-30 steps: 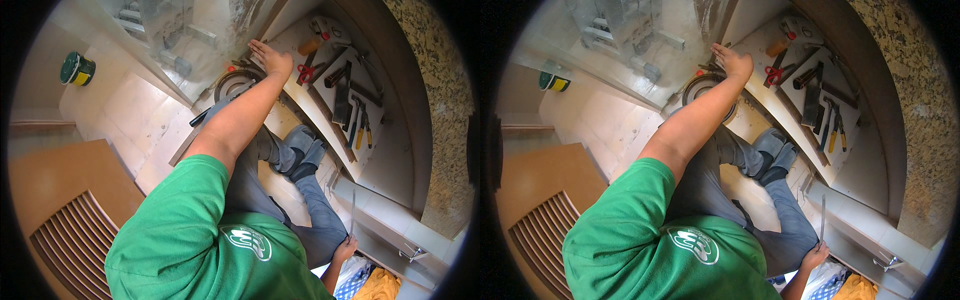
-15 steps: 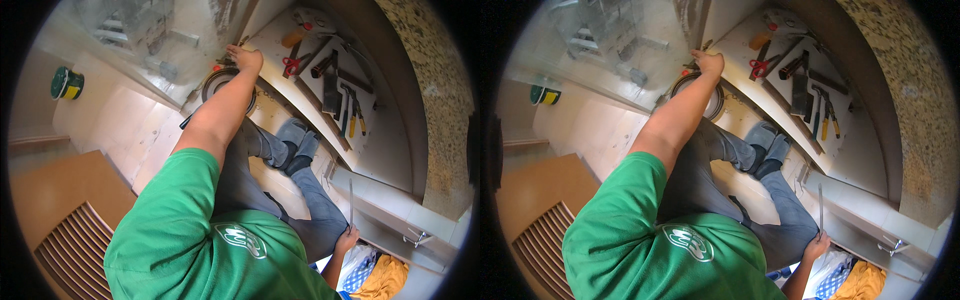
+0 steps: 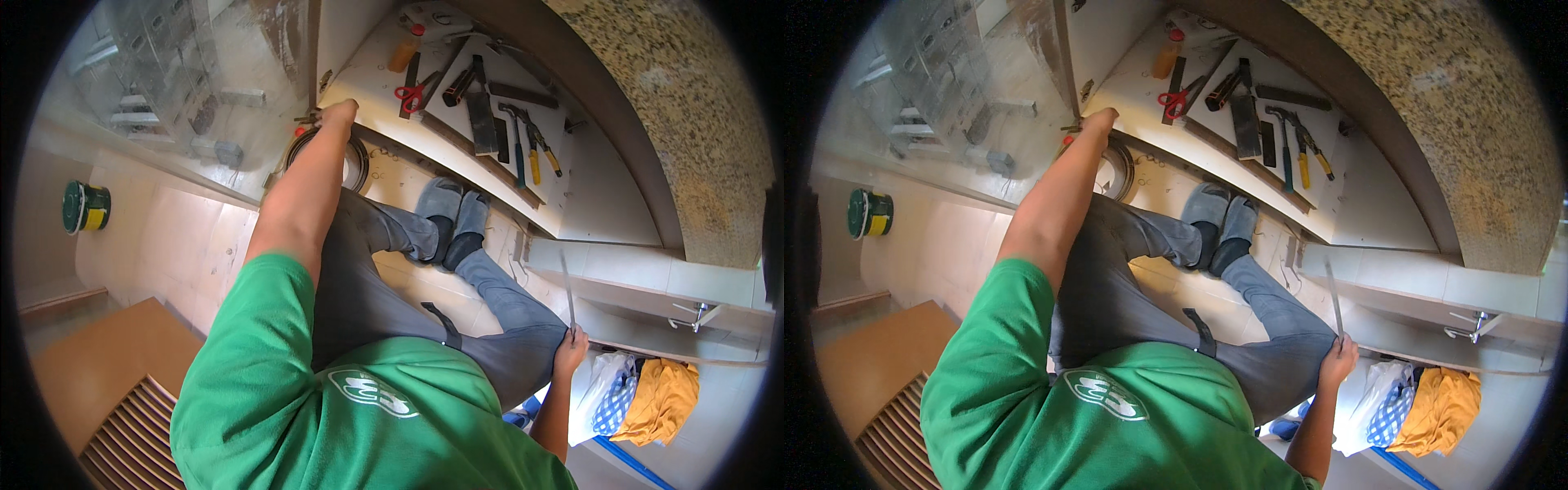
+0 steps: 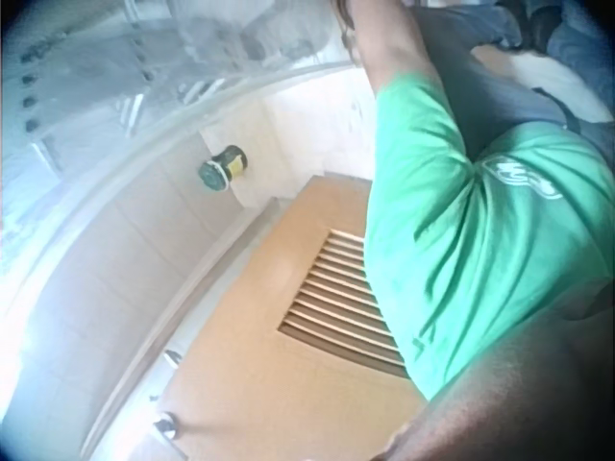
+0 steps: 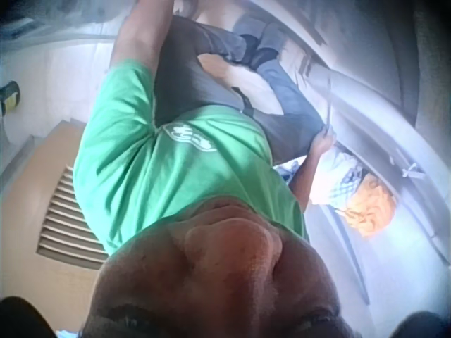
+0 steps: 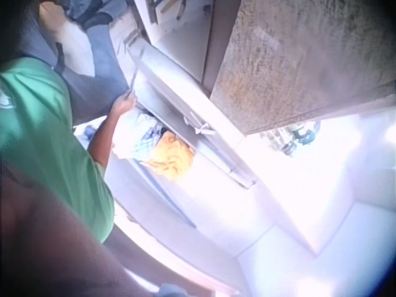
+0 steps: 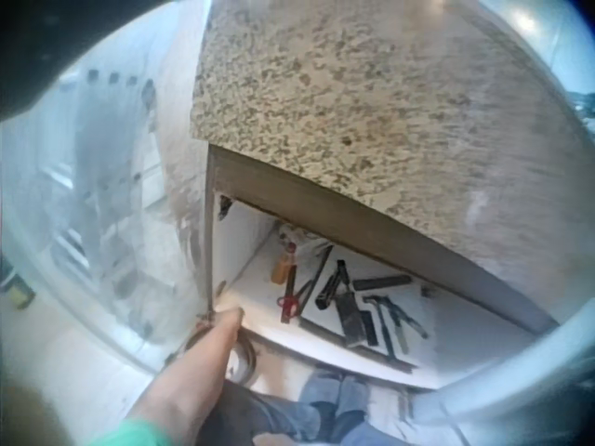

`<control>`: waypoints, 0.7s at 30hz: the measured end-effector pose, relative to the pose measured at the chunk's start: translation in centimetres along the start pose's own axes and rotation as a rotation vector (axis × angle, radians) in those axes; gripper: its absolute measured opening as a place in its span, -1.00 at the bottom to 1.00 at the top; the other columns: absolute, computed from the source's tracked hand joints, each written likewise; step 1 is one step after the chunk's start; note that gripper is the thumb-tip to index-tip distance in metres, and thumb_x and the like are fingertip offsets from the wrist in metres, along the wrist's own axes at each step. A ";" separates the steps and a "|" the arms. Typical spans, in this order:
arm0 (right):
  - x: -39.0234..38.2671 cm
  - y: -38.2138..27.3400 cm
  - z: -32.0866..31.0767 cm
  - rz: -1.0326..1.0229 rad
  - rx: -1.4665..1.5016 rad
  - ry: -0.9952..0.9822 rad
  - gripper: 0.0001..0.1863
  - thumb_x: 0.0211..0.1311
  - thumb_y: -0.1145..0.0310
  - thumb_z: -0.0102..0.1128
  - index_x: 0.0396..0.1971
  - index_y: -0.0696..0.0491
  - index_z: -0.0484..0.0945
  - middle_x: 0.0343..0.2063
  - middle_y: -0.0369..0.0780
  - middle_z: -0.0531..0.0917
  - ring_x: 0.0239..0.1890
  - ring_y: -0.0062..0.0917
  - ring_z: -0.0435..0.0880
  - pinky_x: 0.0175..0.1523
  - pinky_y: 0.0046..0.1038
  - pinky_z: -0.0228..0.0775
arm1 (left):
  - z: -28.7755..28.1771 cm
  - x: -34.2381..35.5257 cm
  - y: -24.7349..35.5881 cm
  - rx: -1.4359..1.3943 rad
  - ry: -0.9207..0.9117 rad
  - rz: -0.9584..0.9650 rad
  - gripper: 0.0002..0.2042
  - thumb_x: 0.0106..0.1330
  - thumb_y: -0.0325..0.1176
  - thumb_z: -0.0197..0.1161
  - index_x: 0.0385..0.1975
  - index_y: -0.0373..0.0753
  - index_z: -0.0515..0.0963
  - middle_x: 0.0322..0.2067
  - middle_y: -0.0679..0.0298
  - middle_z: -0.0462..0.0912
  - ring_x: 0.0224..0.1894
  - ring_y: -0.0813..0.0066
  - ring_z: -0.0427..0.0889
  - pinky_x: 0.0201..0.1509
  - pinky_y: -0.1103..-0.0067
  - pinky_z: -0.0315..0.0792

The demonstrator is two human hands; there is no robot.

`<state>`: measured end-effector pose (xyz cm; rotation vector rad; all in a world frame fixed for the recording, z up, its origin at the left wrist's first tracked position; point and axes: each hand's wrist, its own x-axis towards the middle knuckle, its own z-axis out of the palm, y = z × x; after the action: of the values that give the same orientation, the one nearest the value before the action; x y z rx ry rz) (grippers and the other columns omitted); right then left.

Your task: The person sits on the floor under a kitchen cabinet and repeatedly fits, taps, and adjusts a wooden trim piece along the cabinet's bottom edge. They use a hammer to tap the trim into place and a metal bar to pry or adjust the fit. The person also handles a small wooden block and a utility knife during the process.

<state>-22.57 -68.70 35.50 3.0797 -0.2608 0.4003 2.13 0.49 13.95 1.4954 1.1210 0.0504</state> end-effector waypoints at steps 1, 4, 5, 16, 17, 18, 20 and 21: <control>0.2 -0.4 0.1 -0.031 0.091 -0.001 -0.82 0.31 0.43 0.23 -0.15 0.14 0.61 -0.29 -0.04 0.60 -0.14 -0.11 0.57 -0.02 -0.17 0.40 | 0.2 -0.6 0.0 0.064 -0.120 0.022 -0.33 0.13 -0.10 0.35 0.16 -0.48 0.50 0.17 -0.18 0.57 0.27 -0.10 0.51 0.37 0.28 0.33; 1.4 -2.8 0.4 0.006 0.378 -0.111 -0.90 0.33 0.44 0.19 -0.26 0.15 0.56 -0.45 -0.07 0.55 -0.36 -0.21 0.51 -0.15 -0.30 0.39 | 1.8 -4.2 0.6 0.556 -0.045 0.175 -0.39 0.16 0.07 0.33 -0.02 -0.42 0.66 0.09 -0.08 0.66 0.21 -0.04 0.59 0.30 0.31 0.39; 1.8 -4.0 0.6 -0.028 0.387 -0.175 -0.90 0.33 0.44 0.19 -0.27 0.16 0.56 -0.46 -0.10 0.55 -0.38 -0.27 0.51 -0.19 -0.33 0.38 | 2.0 -5.3 1.3 0.537 -0.082 0.167 -0.37 0.19 0.09 0.28 0.04 -0.39 0.63 0.12 -0.07 0.64 0.23 0.01 0.57 0.33 0.32 0.37; 7.9 -26.8 7.5 0.048 0.948 -0.773 -0.77 0.45 0.39 0.17 -0.03 0.20 0.57 -0.26 -0.23 0.64 -0.39 -0.61 0.62 -0.35 -0.55 0.49 | 5.9 -18.6 -0.3 -0.222 -0.243 0.195 -0.68 0.51 -0.15 0.09 -0.34 -0.29 0.58 -0.48 0.24 0.65 -0.50 0.50 0.58 -0.36 0.54 0.44; 8.5 -29.2 8.1 0.066 0.983 -0.838 -0.75 0.45 0.39 0.16 -0.01 0.21 0.57 -0.30 -0.22 0.64 -0.40 -0.61 0.63 -0.35 -0.55 0.50 | 6.4 -19.3 -0.6 -0.289 -0.277 0.258 -0.67 0.51 -0.14 0.10 -0.34 -0.28 0.58 -0.48 0.25 0.65 -0.49 0.51 0.58 -0.36 0.55 0.43; 8.8 -31.8 8.8 0.084 1.057 -0.825 -0.77 0.45 0.38 0.15 -0.05 0.21 0.59 -0.35 -0.24 0.64 -0.43 -0.61 0.63 -0.35 -0.55 0.51 | 6.7 -19.7 -0.7 -0.347 -0.312 0.261 -0.67 0.51 -0.12 0.10 -0.34 -0.28 0.58 -0.48 0.25 0.65 -0.49 0.52 0.58 -0.35 0.56 0.42; 9.7 -36.0 10.2 0.011 1.090 -0.830 -0.77 0.45 0.37 0.14 -0.09 0.22 0.61 -0.44 -0.26 0.64 -0.48 -0.62 0.63 -0.34 -0.54 0.52 | 6.7 -19.6 -0.6 -0.465 -0.427 0.108 -0.66 0.51 -0.08 0.12 -0.32 -0.27 0.57 -0.49 0.27 0.64 -0.48 0.55 0.58 -0.32 0.59 0.42; 10.3 -37.6 10.9 -0.056 1.026 -0.861 -0.77 0.44 0.38 0.14 -0.09 0.22 0.61 -0.48 -0.28 0.63 -0.50 -0.62 0.63 -0.33 -0.53 0.53 | 6.6 -19.1 -0.3 -0.411 -0.455 0.082 -0.66 0.51 -0.08 0.12 -0.33 -0.27 0.57 -0.49 0.27 0.64 -0.48 0.54 0.58 -0.32 0.58 0.42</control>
<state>-3.67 -33.84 27.50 3.9843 0.0763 -1.2153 -4.30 -16.80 22.17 1.1083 0.6346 -0.0040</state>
